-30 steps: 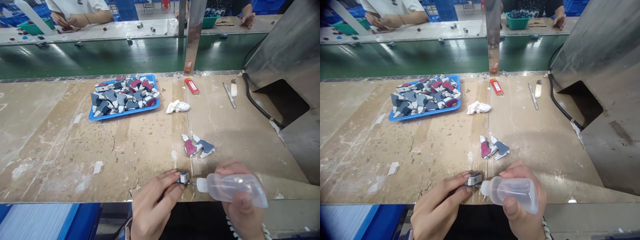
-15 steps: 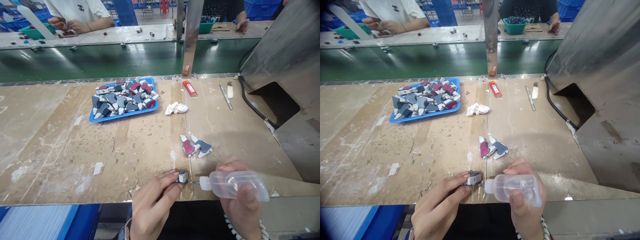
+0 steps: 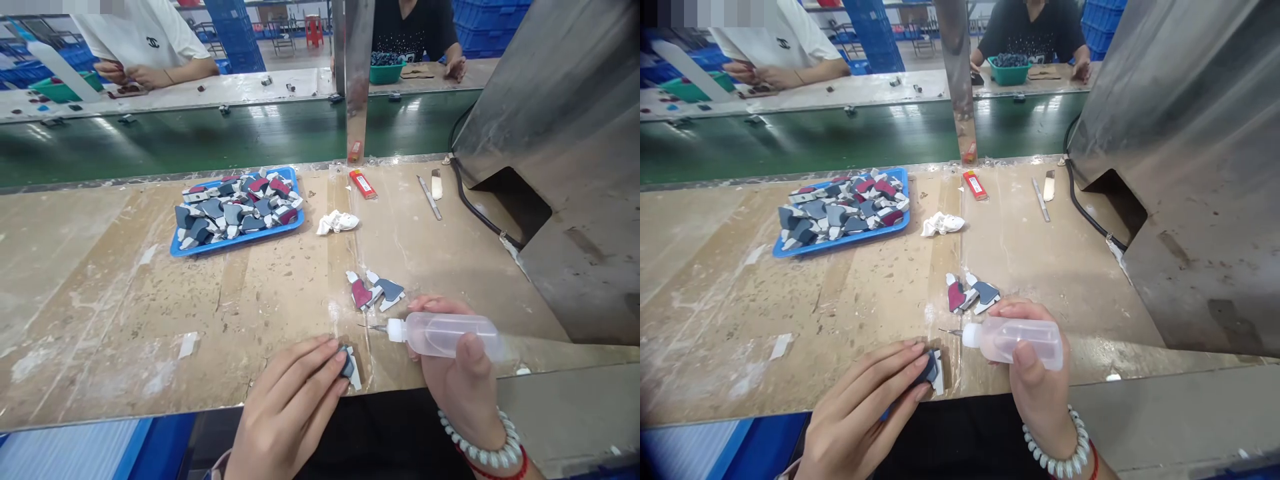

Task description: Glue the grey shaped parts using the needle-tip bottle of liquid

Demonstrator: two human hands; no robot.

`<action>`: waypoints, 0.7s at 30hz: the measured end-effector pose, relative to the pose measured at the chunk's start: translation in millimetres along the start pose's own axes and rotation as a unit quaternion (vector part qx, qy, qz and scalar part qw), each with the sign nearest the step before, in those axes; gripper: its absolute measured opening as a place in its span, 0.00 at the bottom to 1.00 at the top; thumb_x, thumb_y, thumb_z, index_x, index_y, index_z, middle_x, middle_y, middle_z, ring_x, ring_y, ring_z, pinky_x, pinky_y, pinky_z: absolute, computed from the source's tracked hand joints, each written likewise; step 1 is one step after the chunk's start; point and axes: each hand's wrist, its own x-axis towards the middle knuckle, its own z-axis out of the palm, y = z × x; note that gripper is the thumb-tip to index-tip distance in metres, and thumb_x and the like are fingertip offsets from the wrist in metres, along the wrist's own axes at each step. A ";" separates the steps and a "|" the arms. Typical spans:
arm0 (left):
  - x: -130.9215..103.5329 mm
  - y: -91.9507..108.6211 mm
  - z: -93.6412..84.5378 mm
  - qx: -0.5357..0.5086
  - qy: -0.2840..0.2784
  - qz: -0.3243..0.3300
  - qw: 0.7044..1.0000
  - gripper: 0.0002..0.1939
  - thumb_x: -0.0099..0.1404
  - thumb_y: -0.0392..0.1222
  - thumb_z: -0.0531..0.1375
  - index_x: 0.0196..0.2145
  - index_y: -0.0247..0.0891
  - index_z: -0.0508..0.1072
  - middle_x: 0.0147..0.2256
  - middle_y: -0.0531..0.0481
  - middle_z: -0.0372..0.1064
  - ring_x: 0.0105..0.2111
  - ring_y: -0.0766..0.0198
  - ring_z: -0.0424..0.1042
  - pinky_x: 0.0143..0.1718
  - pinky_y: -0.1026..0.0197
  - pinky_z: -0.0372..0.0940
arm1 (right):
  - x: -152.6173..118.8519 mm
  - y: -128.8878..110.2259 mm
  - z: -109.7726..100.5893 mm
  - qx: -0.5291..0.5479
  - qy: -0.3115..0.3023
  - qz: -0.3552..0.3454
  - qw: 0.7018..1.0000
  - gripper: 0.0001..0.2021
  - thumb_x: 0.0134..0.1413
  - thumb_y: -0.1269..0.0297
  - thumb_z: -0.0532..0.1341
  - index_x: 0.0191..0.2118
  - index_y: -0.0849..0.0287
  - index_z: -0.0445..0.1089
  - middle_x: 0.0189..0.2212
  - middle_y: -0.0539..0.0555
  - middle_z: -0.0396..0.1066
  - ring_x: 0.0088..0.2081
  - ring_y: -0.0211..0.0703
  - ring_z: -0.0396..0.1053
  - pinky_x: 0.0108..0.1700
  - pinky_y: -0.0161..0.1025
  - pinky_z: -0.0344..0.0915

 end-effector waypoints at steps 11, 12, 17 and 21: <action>16.6 -2.1 -6.8 0.126 -0.015 0.118 0.985 0.04 0.68 0.28 0.63 0.41 0.29 0.76 0.40 0.44 0.81 0.42 0.56 0.80 0.42 0.56 0.77 | -8.2 0.8 -2.6 -0.032 0.007 -0.001 0.999 0.10 0.55 0.54 0.69 0.35 0.55 0.76 0.33 0.53 0.70 0.26 0.39 0.69 0.16 0.27 0.63; 16.3 -4.4 -5.6 0.111 -0.007 0.111 0.988 0.04 0.67 0.28 0.63 0.40 0.29 0.76 0.38 0.45 0.81 0.41 0.57 0.81 0.42 0.57 0.77 | -8.8 1.1 -2.9 -0.030 0.004 0.003 1.000 0.10 0.56 0.54 0.69 0.35 0.55 0.76 0.33 0.53 0.70 0.25 0.38 0.68 0.16 0.27 0.63; 13.3 -12.6 -2.2 0.037 0.001 0.072 0.997 0.05 0.65 0.26 0.64 0.40 0.29 0.76 0.37 0.44 0.80 0.42 0.58 0.80 0.47 0.59 0.76 | -9.9 3.2 -1.9 -0.036 -0.025 0.016 0.999 0.12 0.56 0.52 0.68 0.38 0.55 0.76 0.34 0.55 0.70 0.27 0.41 0.68 0.17 0.30 0.64; 11.9 -12.1 -3.1 0.028 -0.005 0.063 0.998 0.07 0.65 0.25 0.64 0.42 0.27 0.77 0.39 0.44 0.80 0.46 0.59 0.78 0.50 0.59 0.74 | -8.6 4.4 -0.1 -0.080 -0.047 -0.018 0.996 0.12 0.56 0.51 0.69 0.39 0.53 0.76 0.33 0.54 0.72 0.31 0.44 0.71 0.25 0.34 0.69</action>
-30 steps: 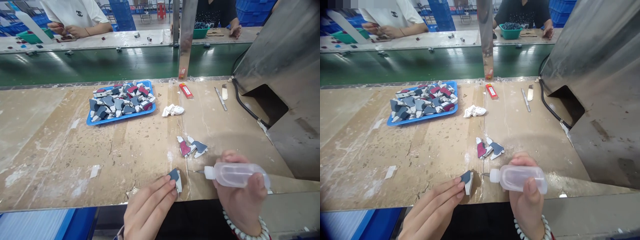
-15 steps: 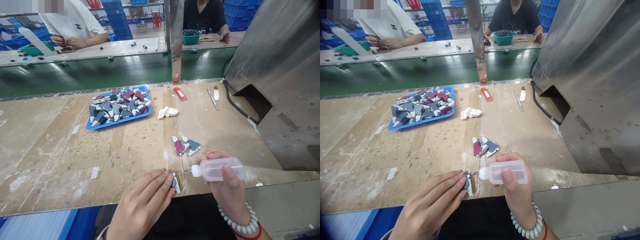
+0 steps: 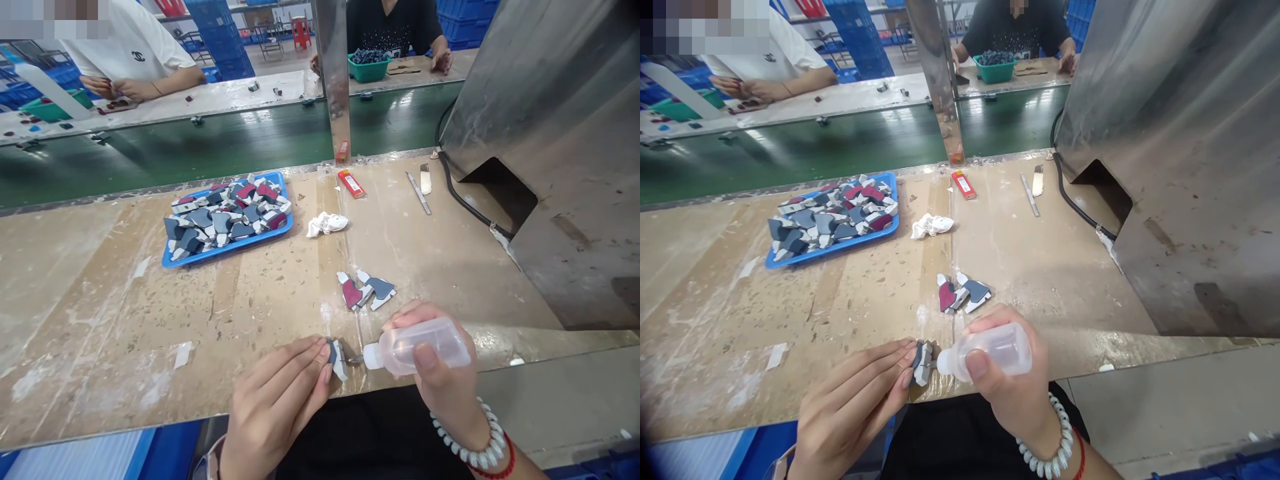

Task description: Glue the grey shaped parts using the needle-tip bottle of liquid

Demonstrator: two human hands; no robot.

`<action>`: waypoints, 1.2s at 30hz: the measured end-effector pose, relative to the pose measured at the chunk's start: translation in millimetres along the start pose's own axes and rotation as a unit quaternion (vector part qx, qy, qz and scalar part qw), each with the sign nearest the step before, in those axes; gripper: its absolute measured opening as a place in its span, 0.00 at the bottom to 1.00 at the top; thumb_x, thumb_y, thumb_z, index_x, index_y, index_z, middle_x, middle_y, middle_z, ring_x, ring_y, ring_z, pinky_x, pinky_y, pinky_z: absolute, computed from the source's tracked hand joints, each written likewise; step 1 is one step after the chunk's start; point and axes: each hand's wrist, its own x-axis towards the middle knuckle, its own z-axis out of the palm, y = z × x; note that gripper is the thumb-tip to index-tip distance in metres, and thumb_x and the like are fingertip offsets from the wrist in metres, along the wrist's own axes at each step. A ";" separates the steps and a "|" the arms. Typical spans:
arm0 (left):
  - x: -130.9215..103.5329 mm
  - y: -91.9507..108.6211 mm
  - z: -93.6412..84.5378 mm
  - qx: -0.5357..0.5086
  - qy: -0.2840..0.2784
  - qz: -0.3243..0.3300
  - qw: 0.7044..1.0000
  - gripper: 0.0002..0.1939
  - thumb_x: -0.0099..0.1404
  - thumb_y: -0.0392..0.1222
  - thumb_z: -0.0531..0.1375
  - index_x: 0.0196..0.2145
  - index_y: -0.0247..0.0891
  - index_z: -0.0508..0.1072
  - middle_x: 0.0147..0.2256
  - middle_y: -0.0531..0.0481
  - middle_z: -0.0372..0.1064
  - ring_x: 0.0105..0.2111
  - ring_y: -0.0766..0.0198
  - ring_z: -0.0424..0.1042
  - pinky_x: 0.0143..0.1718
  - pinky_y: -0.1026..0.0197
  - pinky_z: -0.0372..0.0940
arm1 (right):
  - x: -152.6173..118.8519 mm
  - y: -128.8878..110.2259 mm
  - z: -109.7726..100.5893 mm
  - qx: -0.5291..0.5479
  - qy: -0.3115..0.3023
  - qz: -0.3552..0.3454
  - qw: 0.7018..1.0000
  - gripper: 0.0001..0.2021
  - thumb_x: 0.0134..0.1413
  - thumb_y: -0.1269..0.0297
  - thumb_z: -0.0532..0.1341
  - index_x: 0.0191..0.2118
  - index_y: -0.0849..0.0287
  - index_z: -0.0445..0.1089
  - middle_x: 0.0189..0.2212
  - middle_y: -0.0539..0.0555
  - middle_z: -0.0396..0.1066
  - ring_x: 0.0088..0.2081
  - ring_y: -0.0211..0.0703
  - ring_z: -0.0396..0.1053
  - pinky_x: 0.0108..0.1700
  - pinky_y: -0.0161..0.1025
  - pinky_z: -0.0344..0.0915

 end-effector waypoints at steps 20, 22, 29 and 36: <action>7.6 -1.2 -2.4 -0.081 -0.008 -0.076 0.994 0.09 0.66 0.25 0.61 0.40 0.35 0.77 0.36 0.47 0.79 0.41 0.59 0.79 0.44 0.57 0.77 | 1.6 -2.5 2.7 -0.059 -0.056 -0.034 0.996 0.17 0.56 0.46 0.68 0.42 0.53 0.75 0.35 0.55 0.76 0.36 0.47 0.74 0.33 0.40 0.72; 8.5 -0.3 -2.5 -0.082 -0.006 -0.081 0.993 0.09 0.66 0.25 0.61 0.39 0.36 0.77 0.36 0.48 0.79 0.40 0.59 0.79 0.43 0.57 0.77 | 0.4 -2.4 3.0 -0.059 -0.058 -0.045 0.996 0.17 0.56 0.47 0.68 0.43 0.53 0.75 0.35 0.56 0.75 0.37 0.48 0.74 0.34 0.41 0.73; 9.0 0.5 -1.3 -0.094 -0.007 -0.090 0.991 0.09 0.66 0.24 0.61 0.38 0.35 0.77 0.35 0.48 0.79 0.39 0.60 0.79 0.45 0.59 0.76 | -1.2 -2.3 4.1 -0.039 -0.070 -0.044 0.996 0.17 0.54 0.48 0.70 0.44 0.51 0.76 0.37 0.55 0.75 0.37 0.48 0.74 0.35 0.42 0.73; 8.2 0.8 -0.9 -0.098 -0.005 -0.089 0.991 0.10 0.66 0.24 0.61 0.39 0.36 0.77 0.35 0.48 0.78 0.39 0.60 0.79 0.44 0.57 0.77 | -4.9 2.4 3.5 -0.031 -0.046 -0.020 0.998 0.17 0.56 0.47 0.68 0.42 0.54 0.76 0.35 0.57 0.76 0.33 0.49 0.74 0.27 0.40 0.70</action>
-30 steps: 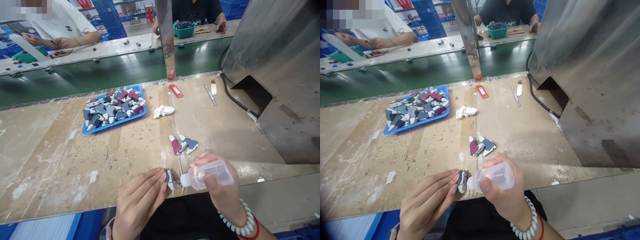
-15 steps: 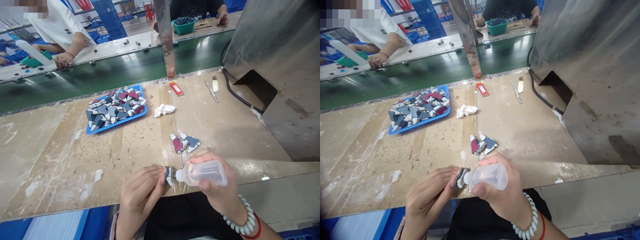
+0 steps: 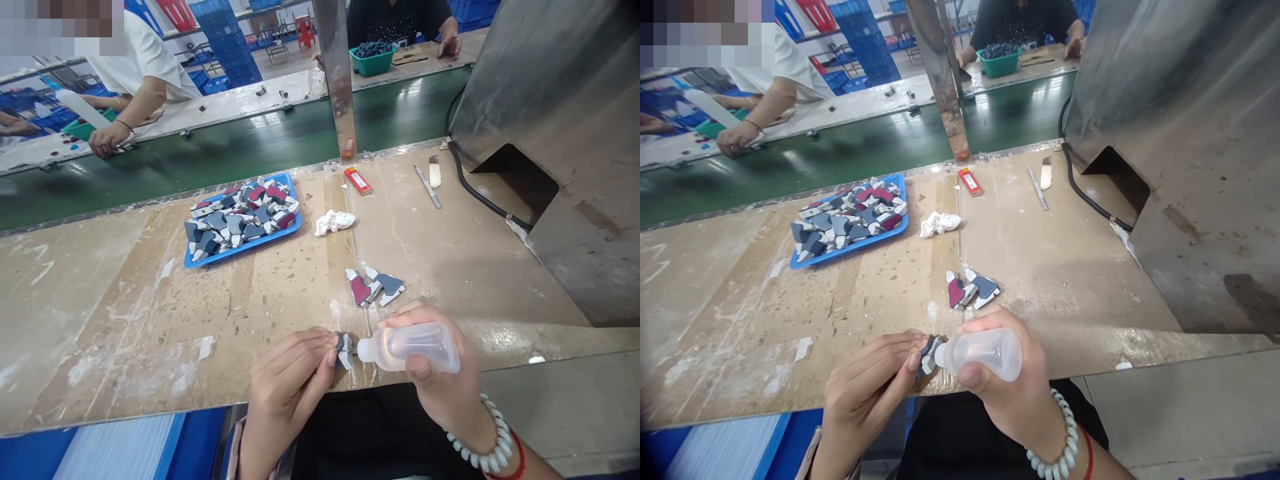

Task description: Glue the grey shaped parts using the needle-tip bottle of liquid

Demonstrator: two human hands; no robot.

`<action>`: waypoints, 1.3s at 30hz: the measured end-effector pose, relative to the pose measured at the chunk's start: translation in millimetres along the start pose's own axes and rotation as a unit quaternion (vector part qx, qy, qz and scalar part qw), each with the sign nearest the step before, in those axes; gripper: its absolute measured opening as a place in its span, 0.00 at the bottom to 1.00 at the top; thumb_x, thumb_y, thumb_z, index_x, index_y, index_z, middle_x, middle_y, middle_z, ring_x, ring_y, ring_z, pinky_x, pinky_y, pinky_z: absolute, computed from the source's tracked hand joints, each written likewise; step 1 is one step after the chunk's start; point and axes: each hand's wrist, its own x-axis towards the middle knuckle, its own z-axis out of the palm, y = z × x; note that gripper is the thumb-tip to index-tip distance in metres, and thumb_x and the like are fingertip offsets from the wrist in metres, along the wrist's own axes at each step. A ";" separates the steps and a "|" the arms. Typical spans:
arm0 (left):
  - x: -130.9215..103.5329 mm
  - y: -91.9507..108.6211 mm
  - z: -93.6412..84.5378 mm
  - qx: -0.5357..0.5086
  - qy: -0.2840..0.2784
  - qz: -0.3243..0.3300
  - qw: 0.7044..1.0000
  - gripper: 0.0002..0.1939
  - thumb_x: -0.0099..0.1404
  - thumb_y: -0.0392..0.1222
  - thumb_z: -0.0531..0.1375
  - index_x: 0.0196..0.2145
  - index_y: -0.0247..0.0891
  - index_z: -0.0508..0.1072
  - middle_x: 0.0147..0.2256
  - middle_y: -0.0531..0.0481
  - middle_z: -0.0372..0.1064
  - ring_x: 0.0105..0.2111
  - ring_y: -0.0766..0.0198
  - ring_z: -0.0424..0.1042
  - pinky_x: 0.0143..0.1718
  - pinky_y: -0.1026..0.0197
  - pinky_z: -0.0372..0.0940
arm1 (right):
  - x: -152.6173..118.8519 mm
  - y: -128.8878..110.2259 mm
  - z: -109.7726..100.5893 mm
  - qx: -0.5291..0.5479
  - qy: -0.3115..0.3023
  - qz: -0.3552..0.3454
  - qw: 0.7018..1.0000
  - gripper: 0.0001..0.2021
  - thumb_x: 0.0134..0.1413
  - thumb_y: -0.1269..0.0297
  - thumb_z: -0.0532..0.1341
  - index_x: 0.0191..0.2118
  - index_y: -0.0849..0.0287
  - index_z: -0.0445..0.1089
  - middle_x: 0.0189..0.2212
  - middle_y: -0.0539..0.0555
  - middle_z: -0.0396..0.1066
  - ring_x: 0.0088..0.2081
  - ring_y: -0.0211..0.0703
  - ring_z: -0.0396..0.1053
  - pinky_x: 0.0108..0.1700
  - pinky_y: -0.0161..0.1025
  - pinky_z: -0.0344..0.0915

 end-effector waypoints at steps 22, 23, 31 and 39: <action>-29.2 3.3 1.9 0.148 -0.045 0.060 0.986 0.16 0.70 0.34 0.62 0.54 0.34 0.74 0.50 0.44 0.77 0.54 0.52 0.74 0.53 0.51 0.74 | 6.0 -25.1 -50.9 0.096 0.119 0.148 0.977 0.17 0.53 0.52 0.71 0.42 0.56 0.70 0.34 0.54 0.73 0.36 0.43 0.75 0.37 0.34 0.75; -32.8 4.9 3.6 0.159 -0.036 0.064 0.985 0.17 0.70 0.33 0.62 0.55 0.32 0.74 0.50 0.43 0.76 0.55 0.52 0.73 0.56 0.50 0.73 | 5.6 -26.4 -57.2 0.079 0.118 0.143 0.980 0.18 0.58 0.47 0.66 0.44 0.57 0.71 0.31 0.55 0.73 0.34 0.45 0.75 0.35 0.36 0.75; -40.6 18.0 12.7 0.147 0.067 0.017 0.987 0.11 0.69 0.28 0.62 0.49 0.30 0.76 0.44 0.46 0.78 0.48 0.63 0.76 0.55 0.63 0.70 | 15.4 -10.0 -72.4 -0.265 0.220 0.010 0.939 0.36 0.36 0.54 0.79 0.52 0.55 0.67 0.47 0.60 0.75 0.50 0.62 0.73 0.56 0.63 0.65; -28.2 30.4 13.6 0.085 0.131 -0.003 0.988 0.13 0.76 0.42 0.54 0.42 0.32 0.76 0.35 0.48 0.77 0.39 0.65 0.77 0.43 0.64 0.72 | 2.9 -16.2 -72.4 -0.297 0.293 -0.186 0.890 0.20 0.50 0.53 0.71 0.45 0.59 0.69 0.39 0.55 0.67 0.37 0.47 0.67 0.45 0.49 0.66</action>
